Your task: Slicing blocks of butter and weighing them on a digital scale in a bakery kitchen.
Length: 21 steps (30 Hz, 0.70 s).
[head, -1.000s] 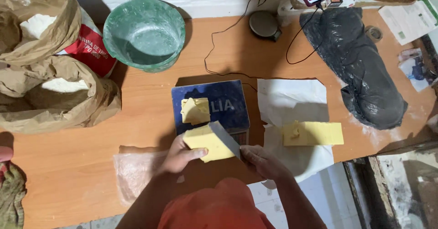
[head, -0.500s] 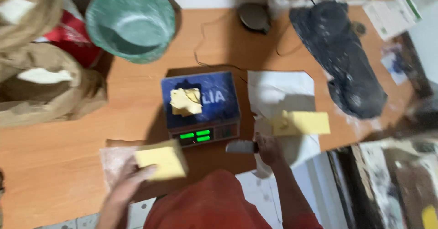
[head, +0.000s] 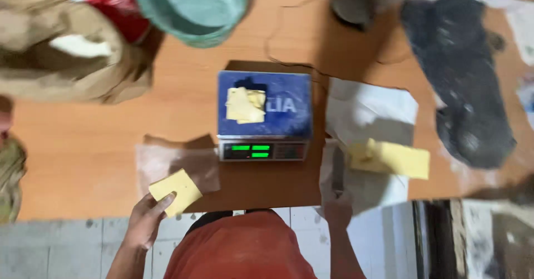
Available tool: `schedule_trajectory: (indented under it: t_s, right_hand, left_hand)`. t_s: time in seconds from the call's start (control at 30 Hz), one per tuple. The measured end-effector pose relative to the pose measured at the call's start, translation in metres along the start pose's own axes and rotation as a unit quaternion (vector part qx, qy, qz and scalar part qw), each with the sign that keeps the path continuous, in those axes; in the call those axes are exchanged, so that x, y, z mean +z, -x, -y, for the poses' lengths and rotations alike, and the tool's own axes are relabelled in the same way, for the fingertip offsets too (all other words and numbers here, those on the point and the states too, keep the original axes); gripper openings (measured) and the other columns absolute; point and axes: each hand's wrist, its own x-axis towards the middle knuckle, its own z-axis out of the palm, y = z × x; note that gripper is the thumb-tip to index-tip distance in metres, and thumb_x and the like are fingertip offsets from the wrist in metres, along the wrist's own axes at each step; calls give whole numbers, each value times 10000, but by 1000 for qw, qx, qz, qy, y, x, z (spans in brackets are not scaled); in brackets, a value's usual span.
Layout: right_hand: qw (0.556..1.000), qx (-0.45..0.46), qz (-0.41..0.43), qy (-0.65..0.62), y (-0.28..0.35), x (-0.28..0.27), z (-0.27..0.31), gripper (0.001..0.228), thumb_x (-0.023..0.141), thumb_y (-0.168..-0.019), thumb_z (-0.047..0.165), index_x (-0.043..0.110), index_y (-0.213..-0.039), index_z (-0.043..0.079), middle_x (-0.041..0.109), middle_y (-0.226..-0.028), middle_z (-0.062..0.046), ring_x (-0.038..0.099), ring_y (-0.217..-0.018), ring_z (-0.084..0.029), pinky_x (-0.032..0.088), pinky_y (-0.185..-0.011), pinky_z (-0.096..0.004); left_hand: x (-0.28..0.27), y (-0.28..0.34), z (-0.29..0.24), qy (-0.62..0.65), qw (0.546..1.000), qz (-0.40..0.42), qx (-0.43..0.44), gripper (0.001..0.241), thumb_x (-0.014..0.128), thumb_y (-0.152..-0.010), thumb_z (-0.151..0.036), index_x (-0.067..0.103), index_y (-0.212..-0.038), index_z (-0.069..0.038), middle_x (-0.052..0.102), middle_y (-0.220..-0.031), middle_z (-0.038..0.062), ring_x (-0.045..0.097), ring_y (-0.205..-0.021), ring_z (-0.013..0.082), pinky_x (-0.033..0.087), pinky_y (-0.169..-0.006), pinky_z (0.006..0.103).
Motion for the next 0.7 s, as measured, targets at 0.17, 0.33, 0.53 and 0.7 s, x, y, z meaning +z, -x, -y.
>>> schedule_trajectory:
  t_s: [0.17,0.33,0.53,0.7]
  right_hand:
    - [992,-36,53,106,-17,-25,45,448,750,-830,272,620,-1155,-7,653,-1226,-264,643,-1150,-431,528,-998,-545]
    - [944,-284,-34,168,14,-20,120,486,698,-876,218,617,-1295,-14,608,-1301,-236,570,-1221,-424,466,-1054,-542]
    - [835,-532,134,-42,122,20,278,373,712,-833,146,682,-1199,77,641,-1239,-170,603,-1154,-378,496,-985,-495]
    - [803,-557,209,-36,178,72,328,306,667,-916,149,665,-1214,77,614,-1295,-155,581,-1223,-372,501,-1022,-469]
  left_hand:
    - [-37,36,1,-19,991,-133,-18,516,729,-878,-217,610,-1304,49,740,-1156,135,709,-1002,217,581,-862,387]
    - [-69,12,-15,-22,994,-106,26,591,748,-875,-245,589,-1356,59,721,-1195,135,680,-1034,212,552,-872,377]
    - [-73,-71,-38,-63,998,15,-27,704,769,-849,-323,540,-1411,33,736,-1204,164,713,-1070,253,583,-930,417]
    - [-70,-111,-41,-293,948,127,16,544,737,-925,-303,642,-1348,25,764,-1163,124,716,-1049,226,565,-915,356]
